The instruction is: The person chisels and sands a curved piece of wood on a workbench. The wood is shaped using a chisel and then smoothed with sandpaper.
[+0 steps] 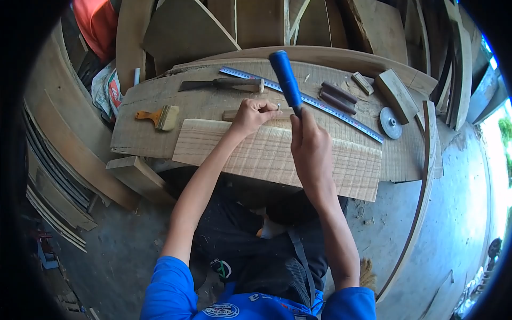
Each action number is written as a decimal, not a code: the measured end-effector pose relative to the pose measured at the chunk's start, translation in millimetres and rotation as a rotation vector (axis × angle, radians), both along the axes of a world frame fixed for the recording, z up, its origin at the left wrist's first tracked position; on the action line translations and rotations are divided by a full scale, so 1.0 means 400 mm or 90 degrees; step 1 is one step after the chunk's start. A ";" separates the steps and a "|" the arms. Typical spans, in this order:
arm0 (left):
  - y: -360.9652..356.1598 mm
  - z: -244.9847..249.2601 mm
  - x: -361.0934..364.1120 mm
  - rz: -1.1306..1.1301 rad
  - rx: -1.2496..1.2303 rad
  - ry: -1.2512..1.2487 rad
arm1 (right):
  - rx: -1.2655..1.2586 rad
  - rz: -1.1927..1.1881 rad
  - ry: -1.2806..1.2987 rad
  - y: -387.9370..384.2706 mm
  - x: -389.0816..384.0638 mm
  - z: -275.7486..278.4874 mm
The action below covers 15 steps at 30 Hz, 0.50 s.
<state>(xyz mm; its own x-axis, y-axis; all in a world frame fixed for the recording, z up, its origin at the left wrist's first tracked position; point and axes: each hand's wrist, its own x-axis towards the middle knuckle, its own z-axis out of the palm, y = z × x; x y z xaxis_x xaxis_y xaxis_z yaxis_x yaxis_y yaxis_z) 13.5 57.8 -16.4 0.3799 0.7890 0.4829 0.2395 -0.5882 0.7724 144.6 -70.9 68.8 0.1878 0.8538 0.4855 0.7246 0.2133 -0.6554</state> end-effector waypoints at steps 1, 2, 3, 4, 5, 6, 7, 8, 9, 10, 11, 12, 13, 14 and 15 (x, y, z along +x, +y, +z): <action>-0.002 -0.007 -0.001 -0.003 -0.002 0.002 | 0.019 0.005 -0.006 0.002 -0.003 -0.009; -0.001 -0.009 -0.002 -0.012 -0.033 -0.014 | 0.021 0.002 -0.006 0.008 0.005 -0.029; -0.001 -0.008 -0.002 -0.020 -0.062 -0.030 | 0.006 0.013 -0.022 0.016 0.019 -0.062; -0.012 0.014 -0.007 -0.006 -0.089 0.033 | -0.003 0.025 -0.038 0.032 0.031 -0.080; -0.001 0.035 -0.003 -0.001 -0.078 0.027 | 0.008 0.030 -0.044 0.054 0.041 -0.087; -0.007 0.035 -0.002 0.026 -0.061 0.049 | -0.060 0.003 0.096 0.058 0.045 -0.101; -0.020 0.028 -0.003 0.049 -0.051 0.075 | -0.136 -0.030 0.239 0.052 0.050 -0.118; -0.022 0.030 -0.002 0.036 -0.049 0.047 | -0.192 -0.023 0.276 0.056 0.059 -0.128; -0.012 0.024 -0.003 0.033 -0.047 0.050 | -0.190 -0.026 0.279 0.059 0.066 -0.140; -0.001 0.012 -0.004 0.017 -0.053 0.017 | -0.219 0.017 0.316 0.059 0.075 -0.155; 0.008 0.002 -0.003 0.001 -0.061 -0.017 | -0.250 0.059 0.351 0.059 0.083 -0.168; 0.014 0.001 -0.003 -0.035 -0.096 -0.091 | -0.229 0.083 0.380 0.060 0.088 -0.175; 0.017 -0.002 -0.003 -0.036 -0.100 -0.090 | -0.232 0.081 0.381 0.059 0.093 -0.179; 0.021 -0.006 -0.004 -0.058 -0.135 -0.177 | -0.235 0.091 0.398 0.058 0.095 -0.183; 0.026 -0.006 -0.006 -0.079 -0.167 -0.264 | -0.235 0.101 0.414 0.059 0.095 -0.185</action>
